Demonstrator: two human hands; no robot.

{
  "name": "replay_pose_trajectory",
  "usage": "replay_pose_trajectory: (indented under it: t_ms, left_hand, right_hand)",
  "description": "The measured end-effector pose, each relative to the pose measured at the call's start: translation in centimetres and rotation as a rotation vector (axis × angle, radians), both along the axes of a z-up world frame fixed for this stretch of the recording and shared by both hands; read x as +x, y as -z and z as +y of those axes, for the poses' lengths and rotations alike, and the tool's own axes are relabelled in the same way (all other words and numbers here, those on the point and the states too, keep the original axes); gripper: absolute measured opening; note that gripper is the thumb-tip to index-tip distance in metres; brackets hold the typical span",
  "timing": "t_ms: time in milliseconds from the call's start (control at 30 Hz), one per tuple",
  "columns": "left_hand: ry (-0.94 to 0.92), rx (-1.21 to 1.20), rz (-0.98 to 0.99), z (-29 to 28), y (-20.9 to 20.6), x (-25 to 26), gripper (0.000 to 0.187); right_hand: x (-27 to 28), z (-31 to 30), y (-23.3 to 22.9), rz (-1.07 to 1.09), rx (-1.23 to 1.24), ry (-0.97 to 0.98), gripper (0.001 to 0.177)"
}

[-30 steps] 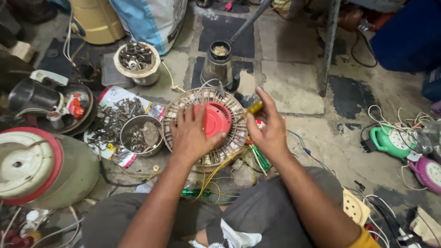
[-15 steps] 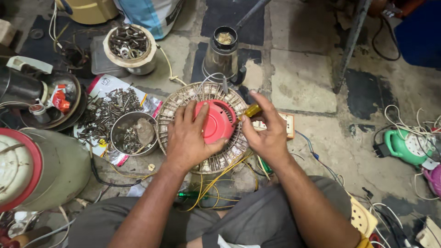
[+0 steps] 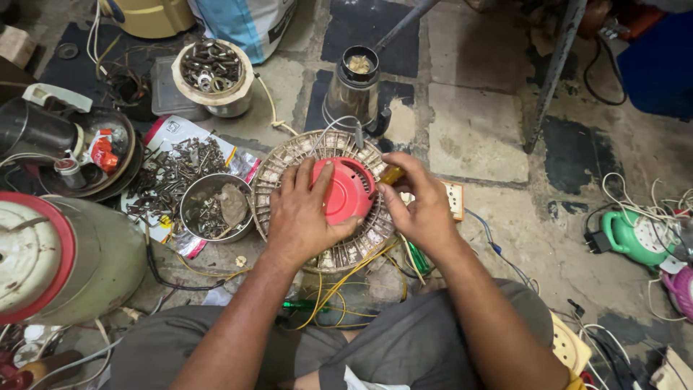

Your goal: The person sits on the floor and uses a screwdriver to remove screws from the red plastic cover of a fan motor. They then use their hands to pull and adjust the wires connected to the motor.

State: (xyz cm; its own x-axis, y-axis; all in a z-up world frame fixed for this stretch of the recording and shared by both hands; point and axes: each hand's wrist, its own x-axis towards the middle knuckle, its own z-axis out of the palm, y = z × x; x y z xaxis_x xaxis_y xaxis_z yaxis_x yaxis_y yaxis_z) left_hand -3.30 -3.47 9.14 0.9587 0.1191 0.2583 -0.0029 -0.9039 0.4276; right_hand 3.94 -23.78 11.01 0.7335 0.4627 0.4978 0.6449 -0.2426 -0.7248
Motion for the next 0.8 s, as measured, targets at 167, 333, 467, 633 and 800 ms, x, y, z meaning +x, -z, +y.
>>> replay_pose_trajectory:
  t_ms: [167,333,467,633,800]
  left_hand:
    - [-0.006,0.006,0.042,-0.1,0.1,0.0,0.103]
    - [0.093,0.012,0.023,0.7,0.4,0.5,0.103]
    - [0.315,0.003,0.037,2.9,-0.8,1.9,0.104]
    - [0.358,0.072,-0.007,1.0,-1.0,2.4,0.071]
    - [0.363,-0.088,-0.076,-0.6,0.6,2.6,0.058]
  right_hand:
    - [0.0,0.3,-0.7,0.061,-0.031,0.026,0.047]
    - [-0.5,0.7,-1.8,0.096,-0.059,0.041,0.05]
    - [-0.8,0.3,-2.5,0.016,-0.094,-0.132,0.058]
    - [-1.7,0.9,-1.1,-0.043,-0.104,0.024,0.058]
    - [-1.8,0.9,-0.1,-0.149,-0.125,0.09,0.053]
